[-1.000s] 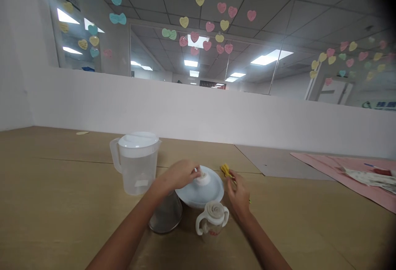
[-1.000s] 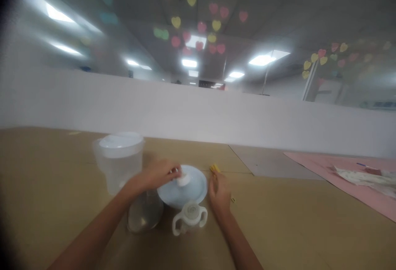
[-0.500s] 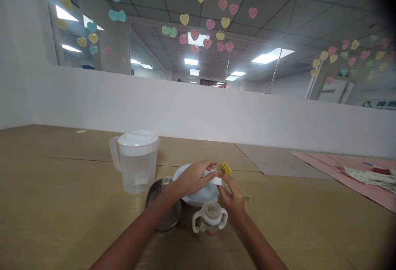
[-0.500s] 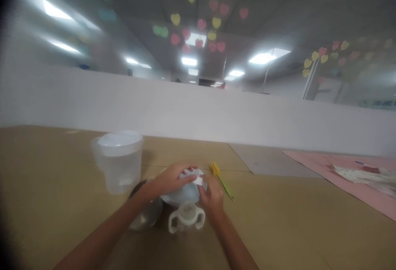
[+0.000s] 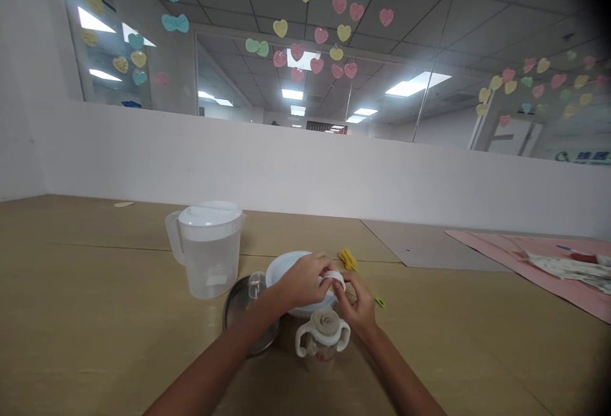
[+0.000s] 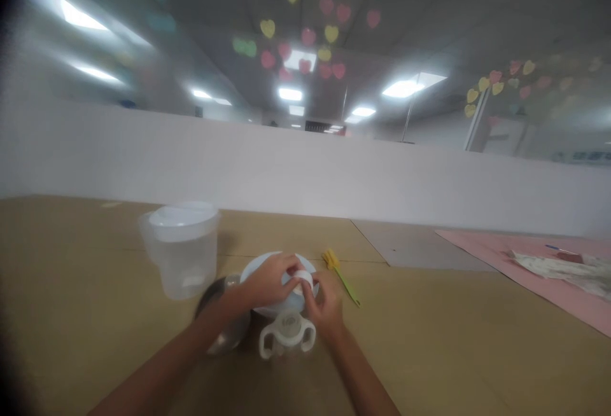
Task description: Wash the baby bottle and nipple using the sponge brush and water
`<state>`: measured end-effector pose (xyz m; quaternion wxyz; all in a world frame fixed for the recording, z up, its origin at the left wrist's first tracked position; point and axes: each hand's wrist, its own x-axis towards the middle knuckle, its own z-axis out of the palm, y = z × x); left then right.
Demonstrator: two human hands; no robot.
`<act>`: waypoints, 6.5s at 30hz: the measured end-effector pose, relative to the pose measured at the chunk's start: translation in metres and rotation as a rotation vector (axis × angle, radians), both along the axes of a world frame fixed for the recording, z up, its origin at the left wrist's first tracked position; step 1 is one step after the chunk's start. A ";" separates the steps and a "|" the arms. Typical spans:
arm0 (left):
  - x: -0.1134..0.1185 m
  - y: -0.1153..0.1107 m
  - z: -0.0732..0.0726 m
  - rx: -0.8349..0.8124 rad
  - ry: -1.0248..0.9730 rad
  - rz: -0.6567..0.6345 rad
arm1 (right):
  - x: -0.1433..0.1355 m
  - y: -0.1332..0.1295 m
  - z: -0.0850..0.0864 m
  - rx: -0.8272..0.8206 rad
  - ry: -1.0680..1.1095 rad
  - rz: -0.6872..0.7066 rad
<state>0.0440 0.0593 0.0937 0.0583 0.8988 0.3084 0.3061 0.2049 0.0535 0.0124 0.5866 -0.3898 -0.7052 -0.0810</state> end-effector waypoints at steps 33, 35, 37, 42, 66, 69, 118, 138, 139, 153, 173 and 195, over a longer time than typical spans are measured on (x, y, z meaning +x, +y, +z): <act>0.004 -0.002 -0.002 0.016 -0.013 0.012 | 0.004 0.008 -0.012 0.056 0.026 -0.123; 0.005 -0.002 0.001 -0.032 -0.124 0.017 | 0.003 0.007 -0.010 0.021 0.028 -0.135; 0.005 -0.003 0.004 -0.061 -0.188 0.011 | 0.002 0.006 -0.007 -0.013 0.016 -0.134; 0.004 -0.003 0.003 -0.065 -0.131 -0.065 | 0.004 0.004 -0.006 -0.080 -0.020 -0.036; 0.010 -0.006 0.000 0.086 0.139 0.030 | -0.005 0.000 -0.006 -0.232 0.212 0.091; 0.009 -0.006 0.001 0.104 0.154 0.025 | -0.004 0.002 -0.007 -0.166 0.156 0.047; 0.009 -0.005 -0.002 0.329 0.225 0.059 | -0.011 -0.002 -0.006 0.129 0.122 -0.066; 0.005 0.010 -0.010 0.189 0.136 0.000 | -0.010 0.002 -0.005 -0.286 0.361 0.214; 0.005 0.009 -0.010 0.203 0.157 0.023 | -0.009 0.002 -0.005 -0.281 0.336 0.193; 0.005 -0.002 -0.004 0.287 0.191 0.078 | -0.002 0.005 -0.015 -0.114 0.218 0.073; 0.006 0.007 -0.017 0.377 0.284 0.102 | -0.007 0.001 -0.009 -0.103 0.164 0.002; 0.008 0.002 -0.014 0.217 0.190 0.152 | -0.005 0.005 -0.014 -0.033 0.206 -0.008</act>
